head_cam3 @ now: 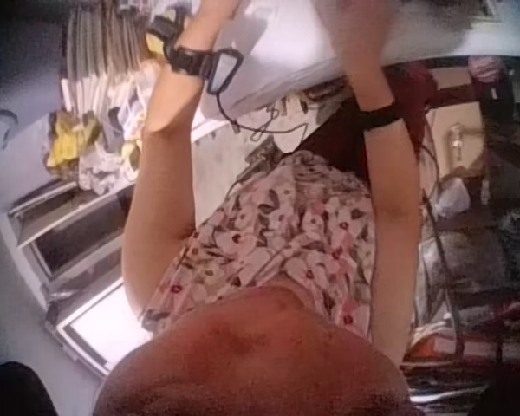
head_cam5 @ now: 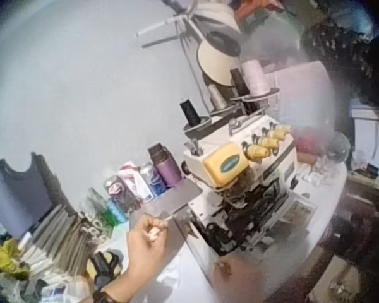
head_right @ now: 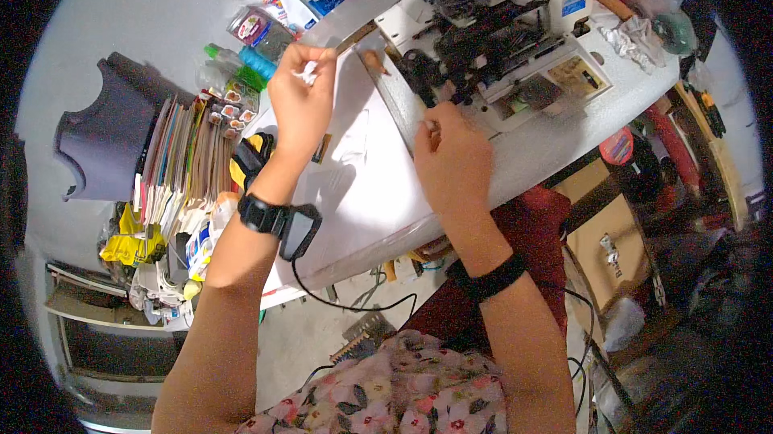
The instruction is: Thread an industrial overlock sewing machine.
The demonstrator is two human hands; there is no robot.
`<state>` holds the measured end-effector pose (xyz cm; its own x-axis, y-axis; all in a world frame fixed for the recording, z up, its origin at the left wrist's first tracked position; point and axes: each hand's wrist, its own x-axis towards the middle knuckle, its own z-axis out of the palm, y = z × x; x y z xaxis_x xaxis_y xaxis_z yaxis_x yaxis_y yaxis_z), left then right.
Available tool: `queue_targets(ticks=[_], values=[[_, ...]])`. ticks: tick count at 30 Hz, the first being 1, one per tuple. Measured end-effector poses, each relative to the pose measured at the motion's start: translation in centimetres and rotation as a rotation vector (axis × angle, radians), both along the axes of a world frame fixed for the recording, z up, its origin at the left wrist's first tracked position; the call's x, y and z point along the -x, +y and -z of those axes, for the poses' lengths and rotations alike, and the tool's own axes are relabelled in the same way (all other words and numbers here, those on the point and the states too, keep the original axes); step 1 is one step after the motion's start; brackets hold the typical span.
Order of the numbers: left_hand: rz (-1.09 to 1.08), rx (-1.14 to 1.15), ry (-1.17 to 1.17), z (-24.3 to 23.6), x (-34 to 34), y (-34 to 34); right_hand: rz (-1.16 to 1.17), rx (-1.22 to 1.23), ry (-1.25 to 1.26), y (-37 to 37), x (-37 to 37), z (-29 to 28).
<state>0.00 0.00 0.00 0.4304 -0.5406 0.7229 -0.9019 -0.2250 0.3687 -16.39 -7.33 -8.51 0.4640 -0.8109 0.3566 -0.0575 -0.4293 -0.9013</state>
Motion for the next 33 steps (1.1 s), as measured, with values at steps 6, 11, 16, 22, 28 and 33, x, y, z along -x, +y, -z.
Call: queue_targets(ticks=[6, 11, 16, 22, 28, 33], values=[[0.170, 0.048, 0.304, -2.1, 2.6, 0.4, 0.028, 0.052, -0.030, -0.1, -0.5, 0.6], [0.189, 0.006, 0.348, -3.5, 4.8, 0.6, 0.012, 0.045, -0.019, -0.1, -0.3, 0.4], [0.194, -0.018, 0.412, -4.1, 6.3, 0.6, 0.040, 0.094, -0.053, -0.3, -0.4, 0.9], [0.157, -0.082, 0.386, -4.2, 6.3, 2.5, 0.033, 0.111, -0.014, -0.3, -0.5, 1.0], [0.087, -0.144, 0.397, -4.2, 5.3, 6.2, 0.066, 0.114, -0.035, 0.1, -0.4, 0.6], [0.150, -0.163, 0.423, -4.4, 9.0, 3.9, 0.041, 0.191, -0.105, -0.3, -0.3, 0.9]])
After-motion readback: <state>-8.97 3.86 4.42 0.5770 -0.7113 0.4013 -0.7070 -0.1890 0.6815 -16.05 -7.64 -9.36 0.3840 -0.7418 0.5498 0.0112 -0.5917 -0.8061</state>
